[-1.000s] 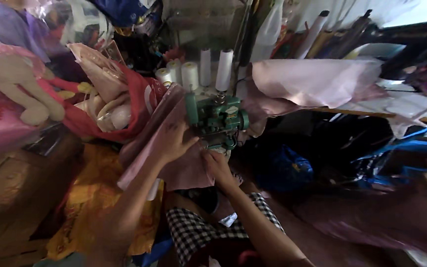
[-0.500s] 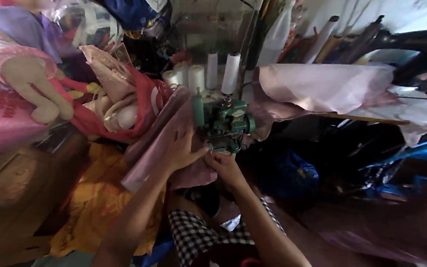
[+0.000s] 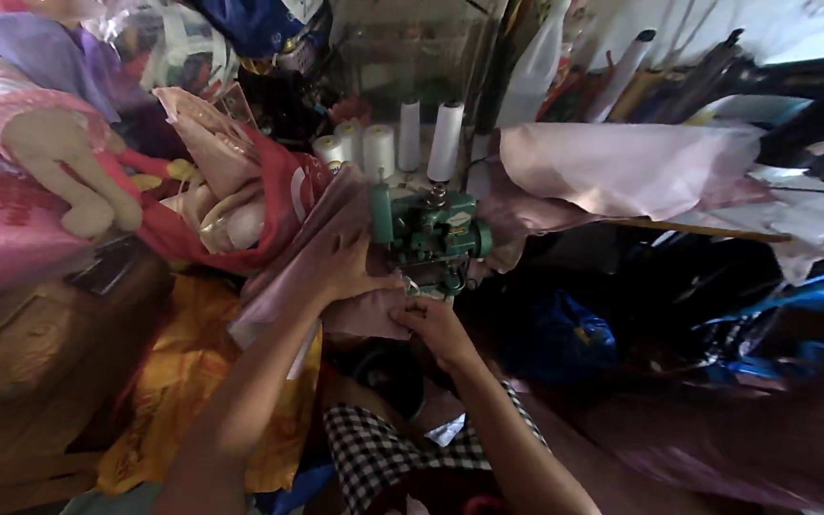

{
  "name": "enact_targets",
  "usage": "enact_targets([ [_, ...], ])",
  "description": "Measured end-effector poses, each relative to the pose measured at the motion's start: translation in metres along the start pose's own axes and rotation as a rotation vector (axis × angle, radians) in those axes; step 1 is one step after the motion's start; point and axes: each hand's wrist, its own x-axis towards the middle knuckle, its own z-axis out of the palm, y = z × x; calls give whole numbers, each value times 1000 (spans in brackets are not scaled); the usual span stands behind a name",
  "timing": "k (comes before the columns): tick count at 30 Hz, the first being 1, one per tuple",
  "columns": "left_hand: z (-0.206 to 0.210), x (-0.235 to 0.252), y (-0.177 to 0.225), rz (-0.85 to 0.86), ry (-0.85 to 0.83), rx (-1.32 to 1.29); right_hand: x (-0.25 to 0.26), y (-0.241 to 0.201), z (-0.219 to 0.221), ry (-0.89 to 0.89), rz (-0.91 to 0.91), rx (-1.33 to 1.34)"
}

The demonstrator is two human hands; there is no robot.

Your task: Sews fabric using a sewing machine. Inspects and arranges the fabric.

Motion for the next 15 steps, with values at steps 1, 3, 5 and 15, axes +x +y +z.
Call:
enact_targets([
  [1, -2, 1, 0, -2, -10, 10, -1, 1, 0, -14, 8, 12],
  [3, -10, 0, 2, -19, -30, 23, -2, 0, 3, -49, 31, 30],
  [5, -13, -7, 5, -10, -3, -22, -4, 0, 3, -69, 47, 45],
  [15, 2, -37, 10, 28, -53, -25, -7, 4, 5, -80, 42, 210],
])
